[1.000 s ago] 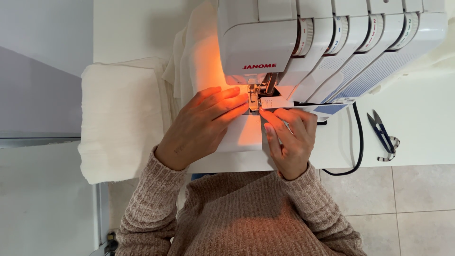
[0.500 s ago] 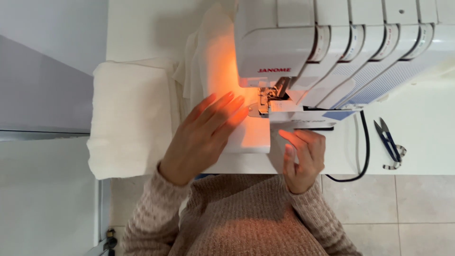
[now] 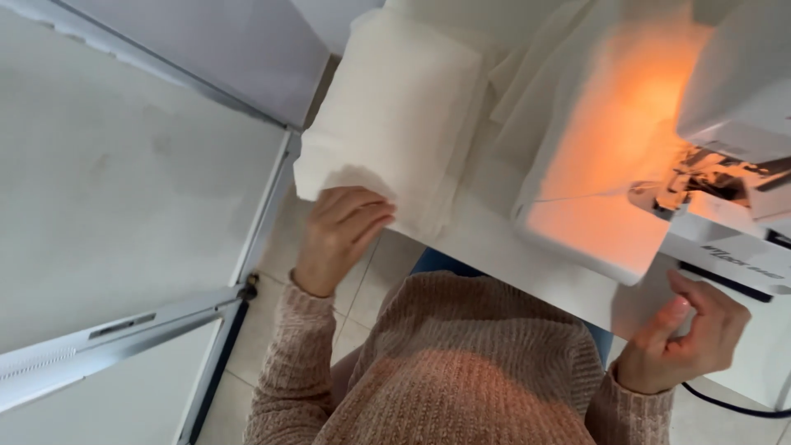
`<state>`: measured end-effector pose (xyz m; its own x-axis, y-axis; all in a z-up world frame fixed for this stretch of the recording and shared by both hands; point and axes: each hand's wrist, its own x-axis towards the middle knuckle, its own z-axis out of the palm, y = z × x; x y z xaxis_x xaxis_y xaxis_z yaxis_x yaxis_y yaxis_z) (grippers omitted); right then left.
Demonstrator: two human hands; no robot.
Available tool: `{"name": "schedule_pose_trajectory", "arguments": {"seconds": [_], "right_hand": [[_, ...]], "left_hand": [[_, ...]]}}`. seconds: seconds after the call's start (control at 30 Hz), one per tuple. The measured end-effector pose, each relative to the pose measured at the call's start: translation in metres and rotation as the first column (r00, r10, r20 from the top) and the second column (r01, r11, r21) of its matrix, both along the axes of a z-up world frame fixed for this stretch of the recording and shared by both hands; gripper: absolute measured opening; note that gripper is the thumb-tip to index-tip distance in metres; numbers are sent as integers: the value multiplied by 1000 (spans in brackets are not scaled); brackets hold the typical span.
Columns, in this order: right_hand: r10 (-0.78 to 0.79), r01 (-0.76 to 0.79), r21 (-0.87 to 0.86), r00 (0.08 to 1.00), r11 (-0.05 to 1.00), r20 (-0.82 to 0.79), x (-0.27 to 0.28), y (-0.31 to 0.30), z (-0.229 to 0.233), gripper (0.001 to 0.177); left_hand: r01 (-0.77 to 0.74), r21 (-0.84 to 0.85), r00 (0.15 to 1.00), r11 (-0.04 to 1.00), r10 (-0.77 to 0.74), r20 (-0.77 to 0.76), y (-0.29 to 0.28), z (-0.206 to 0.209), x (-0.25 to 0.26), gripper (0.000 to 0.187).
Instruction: Sewing white fabric pieces together using a serger sewing machine.
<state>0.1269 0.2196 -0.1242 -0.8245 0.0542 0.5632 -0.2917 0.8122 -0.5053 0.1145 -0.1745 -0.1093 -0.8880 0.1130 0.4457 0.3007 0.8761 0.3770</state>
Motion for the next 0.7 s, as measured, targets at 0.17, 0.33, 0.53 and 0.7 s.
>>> {"name": "schedule_pose_trajectory", "arguments": {"seconds": [0.17,0.33,0.53,0.7], "right_hand": [[-17,17,2,1000,1000,-10,1,3,-8,43],[-19,18,-54,999,998,-27,1,-1,-7,39],[-19,18,-43,1000,999,-10,2,1,-8,43],[-32,32,-41,999,999,-12,1,-4,-2,41]], "left_hand": [[109,138,993,984,-113,20,28,-2,1,21],[11,221,1000,975,-9,-9,47,9,-1,40],[-53,218,998,975,46,38,60,19,-1,29],[-31,236,999,971,37,-20,40,-17,-8,22]]}}
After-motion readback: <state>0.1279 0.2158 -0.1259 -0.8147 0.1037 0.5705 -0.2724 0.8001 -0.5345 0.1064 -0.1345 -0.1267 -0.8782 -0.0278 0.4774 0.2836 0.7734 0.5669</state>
